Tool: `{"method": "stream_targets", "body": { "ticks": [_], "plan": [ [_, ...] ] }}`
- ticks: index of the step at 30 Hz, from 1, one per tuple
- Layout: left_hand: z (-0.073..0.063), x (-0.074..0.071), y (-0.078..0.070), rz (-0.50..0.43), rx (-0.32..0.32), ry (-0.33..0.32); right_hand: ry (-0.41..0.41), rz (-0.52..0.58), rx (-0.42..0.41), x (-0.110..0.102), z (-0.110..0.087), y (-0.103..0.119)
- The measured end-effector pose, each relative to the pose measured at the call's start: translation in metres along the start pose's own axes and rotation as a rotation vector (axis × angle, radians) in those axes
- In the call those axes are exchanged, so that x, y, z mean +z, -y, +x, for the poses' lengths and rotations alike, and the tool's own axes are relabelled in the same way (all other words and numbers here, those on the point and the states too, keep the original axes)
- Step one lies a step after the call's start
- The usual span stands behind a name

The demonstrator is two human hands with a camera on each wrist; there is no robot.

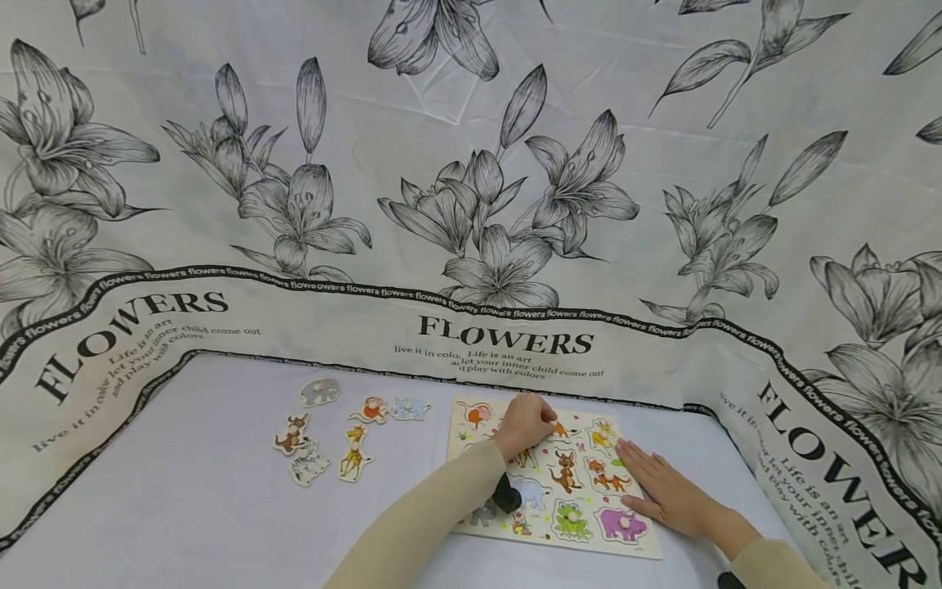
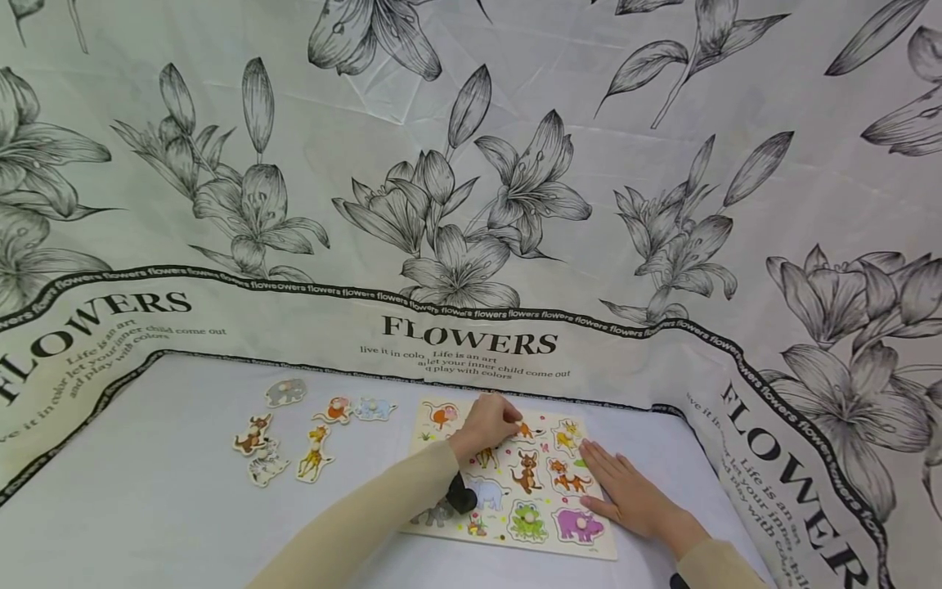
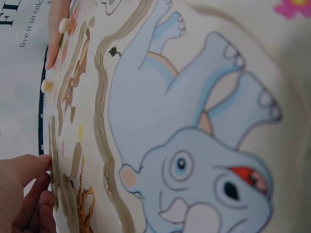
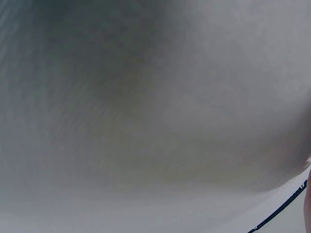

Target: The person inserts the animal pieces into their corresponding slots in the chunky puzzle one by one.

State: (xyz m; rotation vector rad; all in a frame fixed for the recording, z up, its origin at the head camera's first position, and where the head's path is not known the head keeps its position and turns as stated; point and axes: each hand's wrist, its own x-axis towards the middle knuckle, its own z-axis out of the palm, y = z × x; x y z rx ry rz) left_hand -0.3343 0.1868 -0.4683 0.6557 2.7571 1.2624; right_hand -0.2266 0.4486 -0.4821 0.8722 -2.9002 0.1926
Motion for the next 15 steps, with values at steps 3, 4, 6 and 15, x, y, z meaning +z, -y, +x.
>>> {"method": "stream_targets", "body": {
  "ticks": [3,4,6,15],
  "plan": [
    [-0.0003,-0.0003,-0.0006,0.006,0.0,-0.001,0.003,0.0,0.001,0.0001,0.0001,-0.0001],
    [-0.0005,-0.0005,-0.0008,0.007,0.0,-0.002,0.001,-0.002,0.0,0.0002,0.0001,-0.0002],
    [-0.001,-0.0006,-0.0012,0.006,0.002,-0.004,-0.003,-0.004,-0.003,0.0008,0.0,-0.0004],
    [-0.0013,0.0018,-0.0013,0.014,-0.006,-0.001,0.0,0.0,0.001,-0.0012,-0.0006,0.0024]
  ]
}}
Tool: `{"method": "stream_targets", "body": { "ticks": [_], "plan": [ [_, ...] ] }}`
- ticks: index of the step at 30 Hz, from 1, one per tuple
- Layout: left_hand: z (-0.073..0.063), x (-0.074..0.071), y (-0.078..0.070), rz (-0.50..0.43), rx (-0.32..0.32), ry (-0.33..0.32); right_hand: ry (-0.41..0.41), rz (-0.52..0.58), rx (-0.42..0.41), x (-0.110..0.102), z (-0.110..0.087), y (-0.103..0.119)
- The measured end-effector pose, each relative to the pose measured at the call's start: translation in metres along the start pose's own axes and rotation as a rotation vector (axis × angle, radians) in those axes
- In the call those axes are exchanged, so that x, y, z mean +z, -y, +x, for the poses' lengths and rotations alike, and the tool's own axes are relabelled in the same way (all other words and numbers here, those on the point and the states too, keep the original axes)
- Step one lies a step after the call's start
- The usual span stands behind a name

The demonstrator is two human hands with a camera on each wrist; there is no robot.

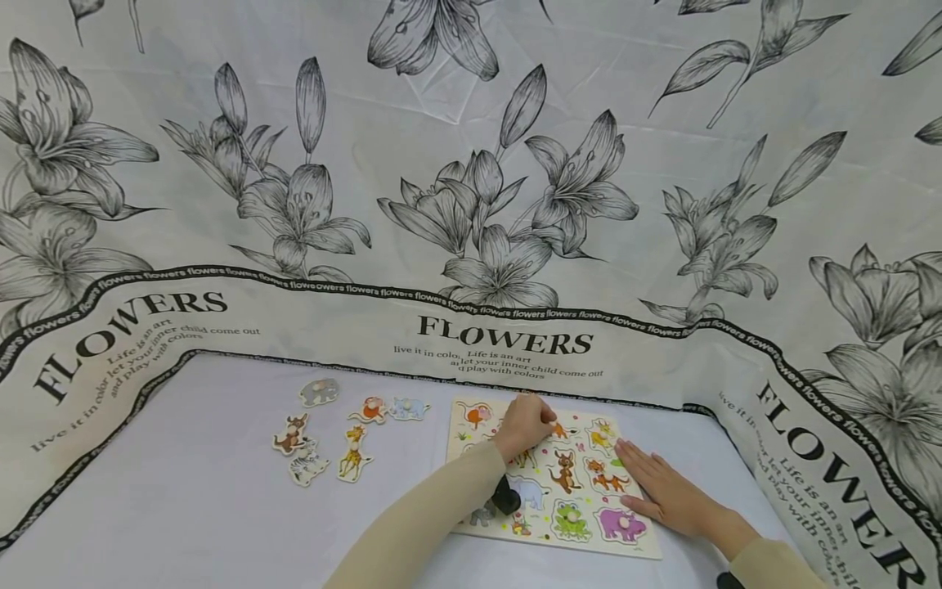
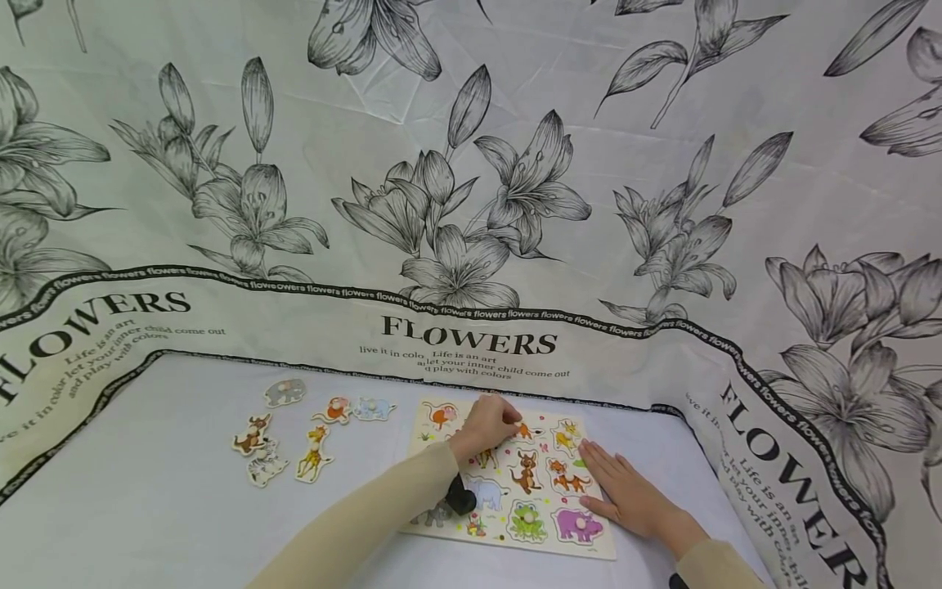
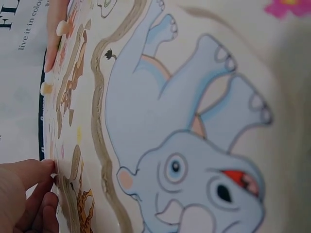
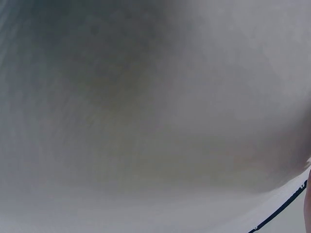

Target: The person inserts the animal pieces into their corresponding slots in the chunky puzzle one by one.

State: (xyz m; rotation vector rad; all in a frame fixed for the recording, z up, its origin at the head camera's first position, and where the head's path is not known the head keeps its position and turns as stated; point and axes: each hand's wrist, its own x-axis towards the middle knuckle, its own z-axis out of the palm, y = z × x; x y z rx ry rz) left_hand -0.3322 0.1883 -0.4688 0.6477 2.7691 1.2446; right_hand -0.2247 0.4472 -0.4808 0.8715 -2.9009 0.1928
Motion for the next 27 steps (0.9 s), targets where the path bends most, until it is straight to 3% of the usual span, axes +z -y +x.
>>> {"method": "stream_targets", "body": {
  "ticks": [18,27],
  "plan": [
    [-0.006,-0.013,-0.002,-0.022,0.0,0.081,-0.003,0.002,-0.018,-0.004,0.001,0.004],
    [-0.008,-0.019,0.003,-0.088,0.008,0.056,0.008,0.008,-0.001,-0.003,0.002,0.004]
  ]
}}
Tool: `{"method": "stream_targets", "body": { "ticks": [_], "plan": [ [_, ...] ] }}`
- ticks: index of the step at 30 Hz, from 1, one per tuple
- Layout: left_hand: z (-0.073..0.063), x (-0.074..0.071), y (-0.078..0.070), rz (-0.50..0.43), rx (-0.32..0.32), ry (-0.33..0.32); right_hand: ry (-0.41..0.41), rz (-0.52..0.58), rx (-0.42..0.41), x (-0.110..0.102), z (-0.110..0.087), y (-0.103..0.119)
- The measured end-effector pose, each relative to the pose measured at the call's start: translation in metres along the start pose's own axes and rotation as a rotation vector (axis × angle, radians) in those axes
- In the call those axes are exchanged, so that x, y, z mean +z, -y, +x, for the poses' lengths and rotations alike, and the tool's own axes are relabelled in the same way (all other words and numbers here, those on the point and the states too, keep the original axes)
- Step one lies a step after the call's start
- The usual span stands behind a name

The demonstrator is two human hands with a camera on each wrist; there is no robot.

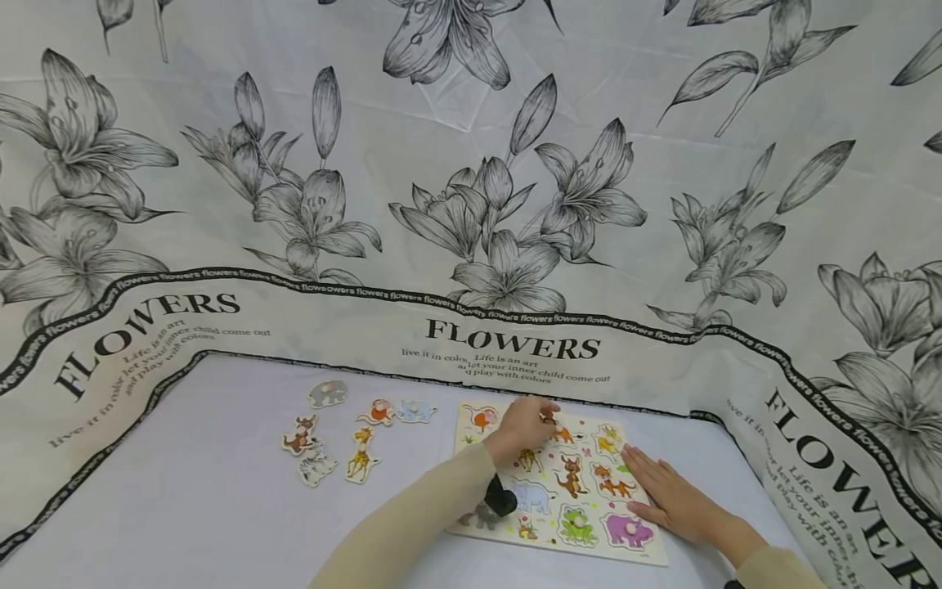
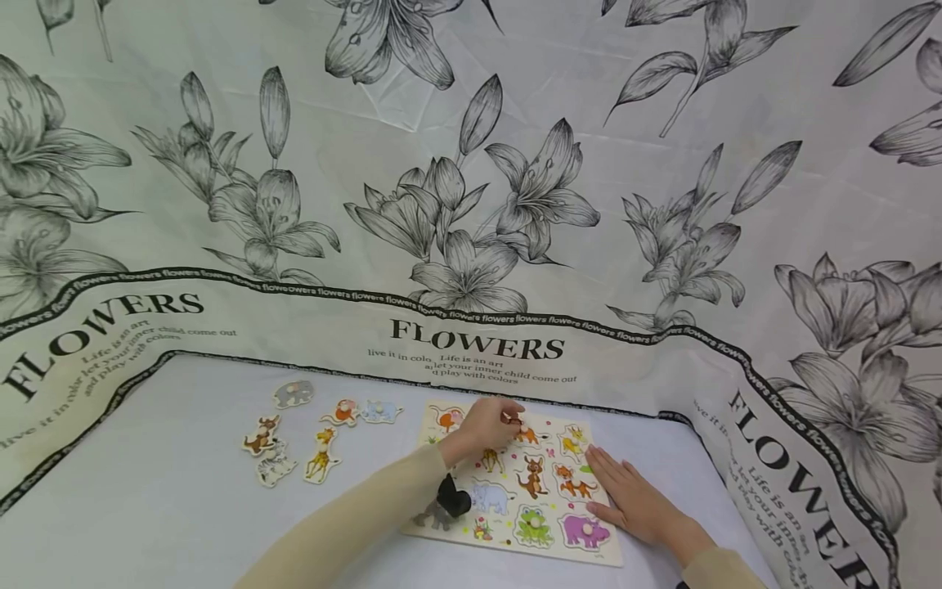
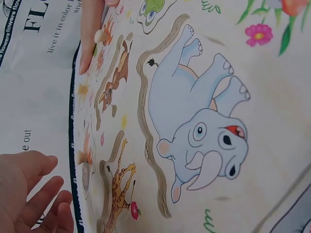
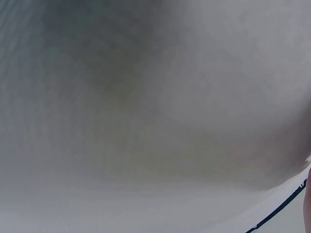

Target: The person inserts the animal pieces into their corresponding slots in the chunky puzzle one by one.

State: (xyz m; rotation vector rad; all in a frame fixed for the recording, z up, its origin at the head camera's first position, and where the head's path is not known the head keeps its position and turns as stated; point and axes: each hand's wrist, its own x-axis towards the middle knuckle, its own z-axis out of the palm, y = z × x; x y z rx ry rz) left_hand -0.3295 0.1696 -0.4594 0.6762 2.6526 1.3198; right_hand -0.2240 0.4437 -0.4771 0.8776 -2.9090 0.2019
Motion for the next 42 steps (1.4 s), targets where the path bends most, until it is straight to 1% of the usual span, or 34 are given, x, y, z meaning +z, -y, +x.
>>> {"method": "stream_targets", "body": {
  "ticks": [7,11,13,17,22,26,29,33,37,42],
  "plan": [
    [-0.009,-0.012,0.001,-0.019,0.016,-0.008,-0.023,-0.021,-0.009,0.004,0.0,-0.002],
    [-0.015,-0.019,0.002,-0.006,0.023,-0.012,-0.007,-0.021,0.014,0.005,0.0,-0.003],
    [-0.016,-0.022,0.003,0.015,0.033,-0.021,0.002,-0.018,0.019,0.006,0.0,-0.003],
    [-0.019,-0.028,0.007,0.027,0.046,-0.036,0.0,-0.014,0.016,0.006,-0.001,-0.004],
    [-0.024,-0.037,0.012,0.027,0.036,-0.046,0.001,-0.007,0.016,0.007,-0.001,-0.004],
    [-0.03,-0.044,0.014,0.016,0.047,-0.051,0.007,0.0,0.029,0.006,0.0,-0.005],
    [-0.034,-0.049,0.018,-0.004,0.06,-0.057,0.008,0.006,0.035,0.006,0.0,-0.005],
    [-0.04,-0.054,0.022,-0.016,0.054,-0.072,0.001,-0.008,0.024,0.007,0.0,-0.006],
    [-0.045,-0.061,0.028,-0.007,0.037,-0.083,-0.016,-0.031,0.002,0.008,0.0,-0.007],
    [-0.05,-0.071,0.037,-0.006,0.04,-0.111,-0.029,-0.051,-0.011,0.008,0.0,-0.008]
  ]
}}
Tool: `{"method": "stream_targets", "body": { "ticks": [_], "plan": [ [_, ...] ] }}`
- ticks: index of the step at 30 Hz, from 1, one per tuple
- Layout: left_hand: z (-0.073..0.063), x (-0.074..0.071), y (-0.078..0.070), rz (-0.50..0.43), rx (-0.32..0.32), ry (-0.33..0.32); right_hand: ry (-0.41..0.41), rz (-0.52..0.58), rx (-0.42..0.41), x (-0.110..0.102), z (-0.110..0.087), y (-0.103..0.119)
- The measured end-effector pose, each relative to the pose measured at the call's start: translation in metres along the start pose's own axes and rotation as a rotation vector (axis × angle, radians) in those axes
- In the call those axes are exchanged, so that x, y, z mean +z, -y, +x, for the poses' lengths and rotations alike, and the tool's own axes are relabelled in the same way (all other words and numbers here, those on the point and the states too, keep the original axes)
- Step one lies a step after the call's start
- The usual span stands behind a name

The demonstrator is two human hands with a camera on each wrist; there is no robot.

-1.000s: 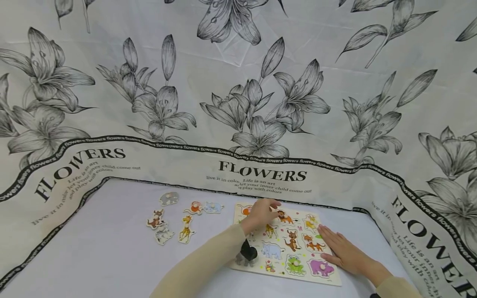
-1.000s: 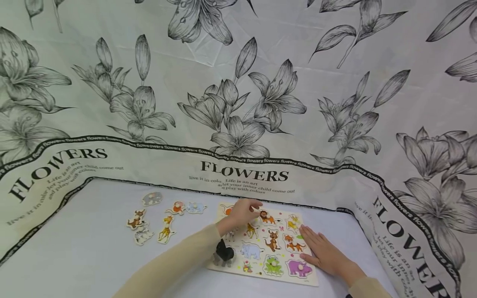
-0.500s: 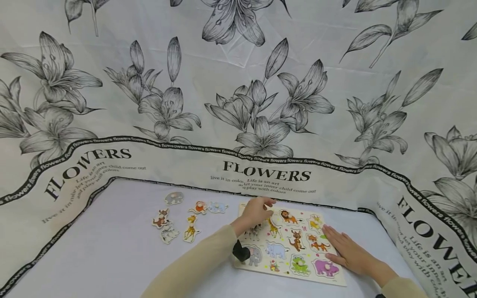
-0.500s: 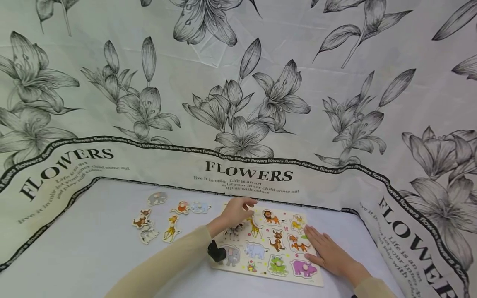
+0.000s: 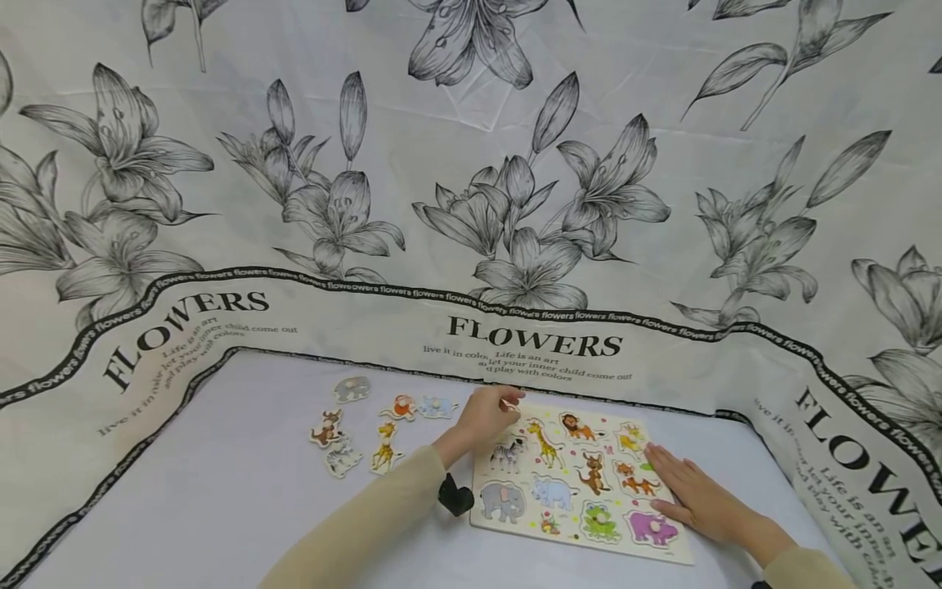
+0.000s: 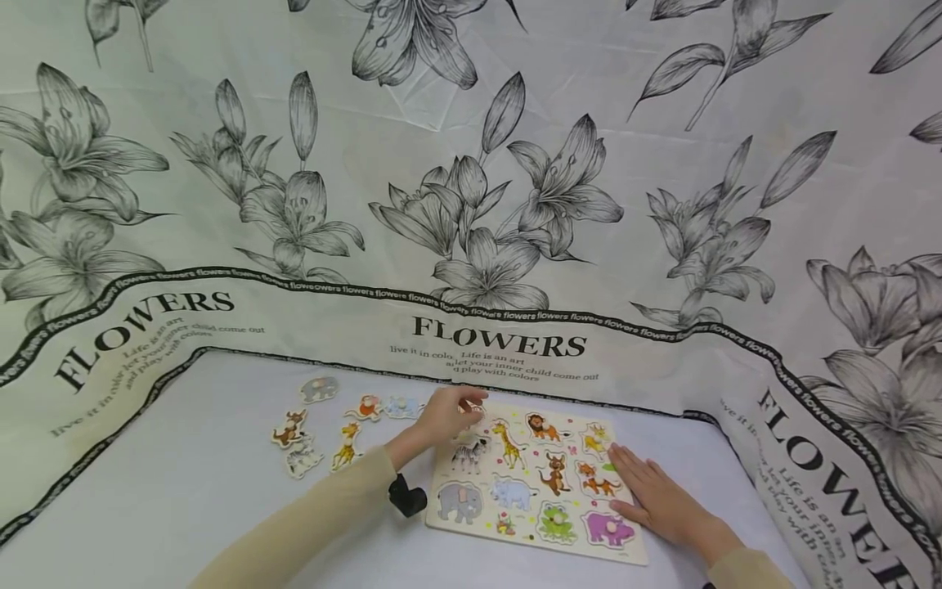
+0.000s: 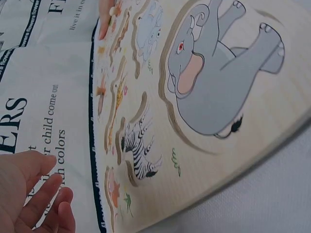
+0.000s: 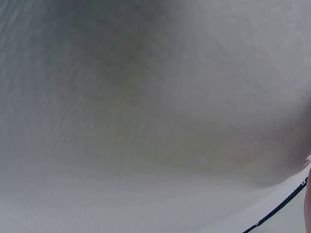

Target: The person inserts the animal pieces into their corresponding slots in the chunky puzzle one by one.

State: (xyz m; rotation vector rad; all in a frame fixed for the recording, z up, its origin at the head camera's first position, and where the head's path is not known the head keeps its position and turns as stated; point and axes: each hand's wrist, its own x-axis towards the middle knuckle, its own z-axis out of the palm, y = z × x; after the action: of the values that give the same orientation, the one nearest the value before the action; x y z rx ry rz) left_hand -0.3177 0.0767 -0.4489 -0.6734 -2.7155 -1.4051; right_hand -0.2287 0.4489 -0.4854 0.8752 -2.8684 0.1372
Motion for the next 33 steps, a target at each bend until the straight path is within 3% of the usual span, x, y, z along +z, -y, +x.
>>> {"method": "stream_targets", "body": {
  "ticks": [13,22,33],
  "plan": [
    [-0.007,-0.02,0.017,0.023,-0.028,-0.059,-0.013,-0.021,-0.014,-0.001,0.0,0.0],
    [-0.019,-0.033,0.028,0.031,0.015,-0.093,-0.022,-0.018,-0.03,0.001,-0.001,0.0],
    [-0.029,-0.05,0.04,0.045,0.02,-0.134,-0.019,-0.009,-0.02,-0.001,0.0,0.001]
  ]
}}
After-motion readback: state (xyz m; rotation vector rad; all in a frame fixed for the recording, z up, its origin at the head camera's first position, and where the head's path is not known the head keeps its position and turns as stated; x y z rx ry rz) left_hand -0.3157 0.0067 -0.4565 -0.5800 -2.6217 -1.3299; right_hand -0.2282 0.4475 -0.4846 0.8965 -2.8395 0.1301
